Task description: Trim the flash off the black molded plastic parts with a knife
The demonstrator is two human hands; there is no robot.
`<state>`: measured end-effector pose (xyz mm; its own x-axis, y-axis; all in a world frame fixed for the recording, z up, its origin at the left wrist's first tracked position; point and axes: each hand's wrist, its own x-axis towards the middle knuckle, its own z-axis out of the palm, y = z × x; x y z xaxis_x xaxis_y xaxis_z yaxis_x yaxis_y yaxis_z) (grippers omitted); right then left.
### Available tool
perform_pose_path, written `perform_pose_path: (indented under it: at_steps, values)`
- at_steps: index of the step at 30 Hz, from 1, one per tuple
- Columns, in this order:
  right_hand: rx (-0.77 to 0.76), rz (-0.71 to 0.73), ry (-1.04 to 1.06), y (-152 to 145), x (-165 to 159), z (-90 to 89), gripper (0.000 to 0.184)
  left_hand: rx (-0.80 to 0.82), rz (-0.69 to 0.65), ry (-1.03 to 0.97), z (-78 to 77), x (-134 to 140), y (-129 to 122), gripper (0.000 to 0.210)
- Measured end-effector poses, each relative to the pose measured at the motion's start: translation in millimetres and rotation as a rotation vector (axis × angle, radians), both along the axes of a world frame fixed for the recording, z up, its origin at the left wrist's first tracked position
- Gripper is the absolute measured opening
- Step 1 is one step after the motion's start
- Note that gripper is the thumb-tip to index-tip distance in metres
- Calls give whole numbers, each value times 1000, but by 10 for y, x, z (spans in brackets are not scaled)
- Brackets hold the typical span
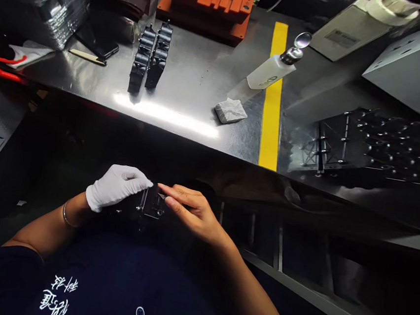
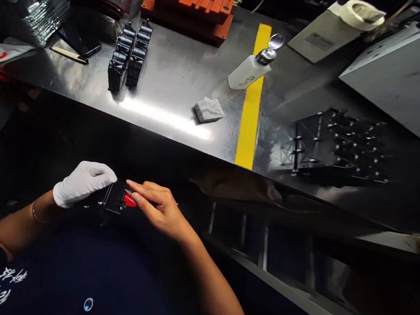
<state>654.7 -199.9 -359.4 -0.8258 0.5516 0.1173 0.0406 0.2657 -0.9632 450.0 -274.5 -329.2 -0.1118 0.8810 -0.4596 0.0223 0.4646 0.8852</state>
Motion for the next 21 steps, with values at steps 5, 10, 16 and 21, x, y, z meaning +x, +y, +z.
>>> perform_pose_path:
  at_steps: [5,10,16,21]
  values:
    - [-31,20,-6,4,7,-13,33,-7,-1,10,-5,0,-4,31]
    - [-67,-1,-5,3,2,-16,30,-10,1,-6,-3,9,-11,29]
    - [-165,-11,-17,15,-23,19,27,-29,11,-34,17,28,-13,28]
    - [-263,-94,-89,-8,-36,42,27,24,-22,-1,1,28,-43,27]
